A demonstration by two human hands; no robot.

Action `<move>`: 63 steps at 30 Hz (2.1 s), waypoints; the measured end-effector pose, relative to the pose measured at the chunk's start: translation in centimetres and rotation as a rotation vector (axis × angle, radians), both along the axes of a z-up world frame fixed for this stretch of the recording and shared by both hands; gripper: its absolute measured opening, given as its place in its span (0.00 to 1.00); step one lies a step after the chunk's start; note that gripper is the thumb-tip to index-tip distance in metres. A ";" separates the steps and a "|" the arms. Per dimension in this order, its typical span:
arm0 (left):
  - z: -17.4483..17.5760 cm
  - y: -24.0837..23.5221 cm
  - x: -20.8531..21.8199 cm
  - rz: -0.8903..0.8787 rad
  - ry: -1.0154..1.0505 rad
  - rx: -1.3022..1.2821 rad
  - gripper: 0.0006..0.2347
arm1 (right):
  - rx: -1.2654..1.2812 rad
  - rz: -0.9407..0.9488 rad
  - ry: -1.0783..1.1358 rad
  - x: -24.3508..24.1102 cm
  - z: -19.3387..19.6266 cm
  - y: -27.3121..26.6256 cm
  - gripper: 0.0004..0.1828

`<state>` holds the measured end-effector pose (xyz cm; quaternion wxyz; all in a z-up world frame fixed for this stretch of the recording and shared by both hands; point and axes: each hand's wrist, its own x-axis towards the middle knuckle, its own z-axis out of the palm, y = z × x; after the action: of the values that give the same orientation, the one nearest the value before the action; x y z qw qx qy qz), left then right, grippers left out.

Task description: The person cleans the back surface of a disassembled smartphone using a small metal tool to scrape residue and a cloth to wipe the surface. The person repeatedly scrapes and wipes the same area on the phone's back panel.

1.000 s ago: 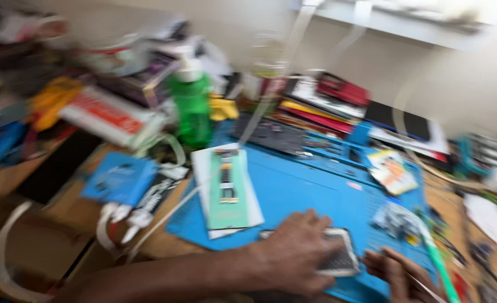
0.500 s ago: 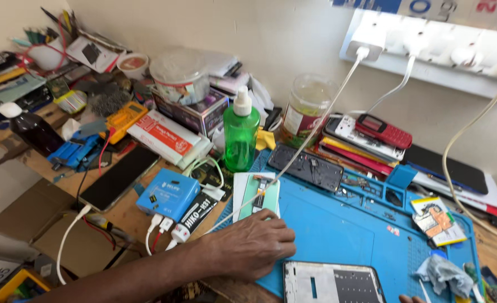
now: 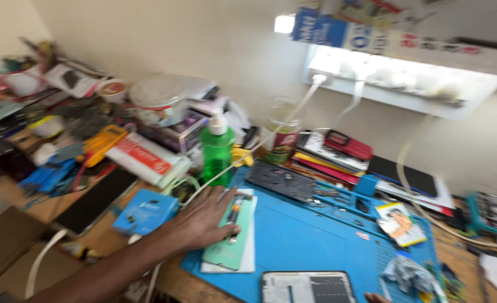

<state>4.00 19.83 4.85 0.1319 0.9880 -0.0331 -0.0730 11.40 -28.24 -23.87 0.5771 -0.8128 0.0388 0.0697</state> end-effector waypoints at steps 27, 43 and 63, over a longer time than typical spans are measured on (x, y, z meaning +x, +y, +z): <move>11.0 -2.9 3.6 0.008 -0.024 -0.645 0.23 | 0.203 0.087 -0.180 -10.6 24.9 10.2 0.32; 0.0 -15.9 7.1 0.083 0.295 -1.644 0.19 | 0.619 -0.314 -0.129 -5.7 26.6 8.0 0.33; -2.6 -16.3 7.5 0.066 0.177 -1.319 0.31 | 0.754 -0.735 -0.686 11.5 22.6 -5.5 0.24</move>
<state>11.46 3.56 2.23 0.7132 0.6909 -0.0294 -0.1144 22.91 -33.77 -1.30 0.7899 -0.4631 0.1014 -0.3890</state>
